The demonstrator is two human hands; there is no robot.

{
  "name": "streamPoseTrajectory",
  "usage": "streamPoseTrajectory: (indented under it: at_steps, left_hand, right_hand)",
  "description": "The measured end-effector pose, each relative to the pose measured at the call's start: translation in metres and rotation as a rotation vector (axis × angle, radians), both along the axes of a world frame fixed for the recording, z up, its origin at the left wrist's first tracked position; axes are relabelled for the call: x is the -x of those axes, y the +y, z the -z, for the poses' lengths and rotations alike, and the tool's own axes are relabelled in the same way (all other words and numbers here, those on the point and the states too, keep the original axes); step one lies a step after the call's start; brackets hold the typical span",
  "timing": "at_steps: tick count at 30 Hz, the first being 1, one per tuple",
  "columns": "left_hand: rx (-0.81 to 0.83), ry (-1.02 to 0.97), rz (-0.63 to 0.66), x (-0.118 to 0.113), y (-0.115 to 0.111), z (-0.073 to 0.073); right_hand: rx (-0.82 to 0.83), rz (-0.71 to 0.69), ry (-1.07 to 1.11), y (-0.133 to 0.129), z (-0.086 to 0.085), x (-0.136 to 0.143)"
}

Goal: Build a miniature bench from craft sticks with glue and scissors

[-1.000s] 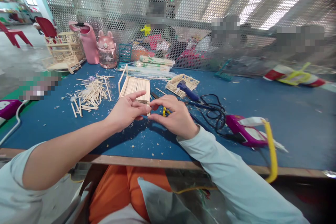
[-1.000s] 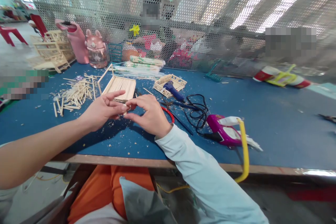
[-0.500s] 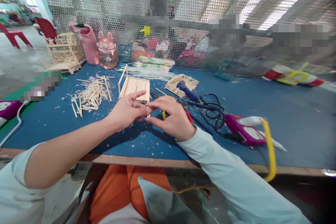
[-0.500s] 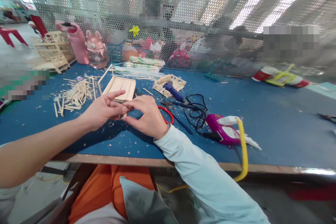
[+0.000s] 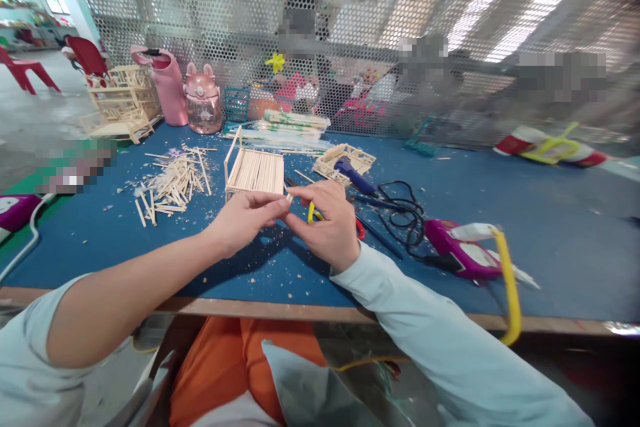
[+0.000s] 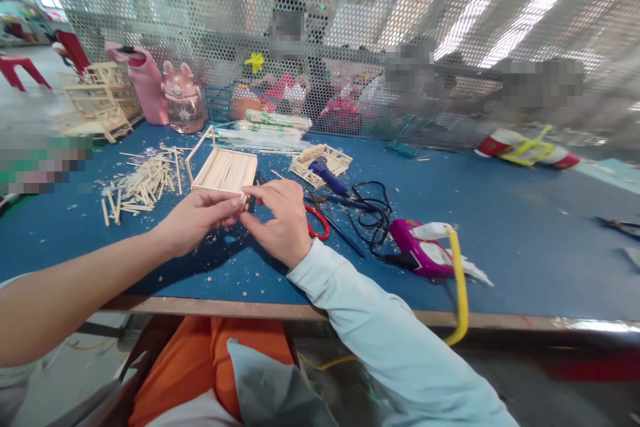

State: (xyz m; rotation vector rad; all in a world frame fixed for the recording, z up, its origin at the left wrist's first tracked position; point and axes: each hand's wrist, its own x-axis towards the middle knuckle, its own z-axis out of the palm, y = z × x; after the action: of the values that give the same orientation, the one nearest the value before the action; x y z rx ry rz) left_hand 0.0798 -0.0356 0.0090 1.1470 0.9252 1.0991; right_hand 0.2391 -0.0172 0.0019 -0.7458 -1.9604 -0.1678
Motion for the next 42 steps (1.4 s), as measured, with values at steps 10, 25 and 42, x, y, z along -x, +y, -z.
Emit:
streamPoseTrajectory:
  at_steps: [10, 25, 42]
  left_hand:
    - [-0.203, 0.28, -0.057, 0.008, 0.004, -0.005]
    - [-0.285, 0.396, 0.033, 0.011, 0.006, -0.005]
    - [-0.261, 0.191, -0.086, 0.01, 0.007, 0.002]
  right_hand:
    - [0.105, -0.106, -0.031, -0.002, -0.003, 0.001]
    - [0.457, -0.178, 0.265, 0.001, -0.01, 0.004]
    - [0.945, -0.286, 0.83, 0.009, -0.005, 0.015]
